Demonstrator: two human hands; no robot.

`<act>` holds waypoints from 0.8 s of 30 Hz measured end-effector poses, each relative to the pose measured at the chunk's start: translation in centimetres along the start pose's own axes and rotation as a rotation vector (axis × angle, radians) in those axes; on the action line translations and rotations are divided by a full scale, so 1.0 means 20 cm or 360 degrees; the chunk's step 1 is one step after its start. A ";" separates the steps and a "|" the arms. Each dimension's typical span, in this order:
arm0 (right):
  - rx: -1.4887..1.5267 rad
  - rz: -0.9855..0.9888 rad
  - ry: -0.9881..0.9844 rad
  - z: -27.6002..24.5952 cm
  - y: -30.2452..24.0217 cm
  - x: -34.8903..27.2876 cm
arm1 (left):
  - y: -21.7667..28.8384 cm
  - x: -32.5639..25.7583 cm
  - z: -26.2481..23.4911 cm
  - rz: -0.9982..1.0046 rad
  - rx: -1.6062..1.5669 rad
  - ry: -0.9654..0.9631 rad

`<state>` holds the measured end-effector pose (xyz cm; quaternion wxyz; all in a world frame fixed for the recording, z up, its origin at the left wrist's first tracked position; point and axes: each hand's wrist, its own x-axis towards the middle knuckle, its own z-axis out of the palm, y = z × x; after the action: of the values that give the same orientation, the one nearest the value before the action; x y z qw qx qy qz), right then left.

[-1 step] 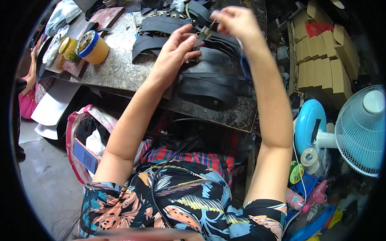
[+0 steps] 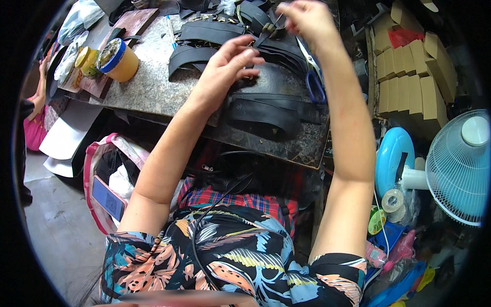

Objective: The person handles a black handbag, attaches a strap, and then works on a black leather belt with gold hardware, using scissors to cut a small piece of the belt. The person manipulates the belt and hardware repeatedly on a cluttered workbench.

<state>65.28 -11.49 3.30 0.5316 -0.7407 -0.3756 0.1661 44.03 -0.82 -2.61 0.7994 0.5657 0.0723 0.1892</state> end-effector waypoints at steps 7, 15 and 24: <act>-0.0092 0.0117 0.0400 -0.19 0.29 0.74 | -0.02 0.03 -0.01 0.0054 0.0426 -0.0122; -0.0228 0.0195 0.0391 -0.18 0.48 0.76 | -0.02 0.03 -0.01 0.0005 0.0494 -0.0167; -0.0723 0.0469 0.0156 -0.13 0.49 0.43 | -0.02 0.03 -0.01 -0.0001 0.0437 -0.0176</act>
<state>76.35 -8.34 -3.38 0.3395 -0.8948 -0.2652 0.1169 44.56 -0.52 -3.03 0.7173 0.6792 0.0535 0.1459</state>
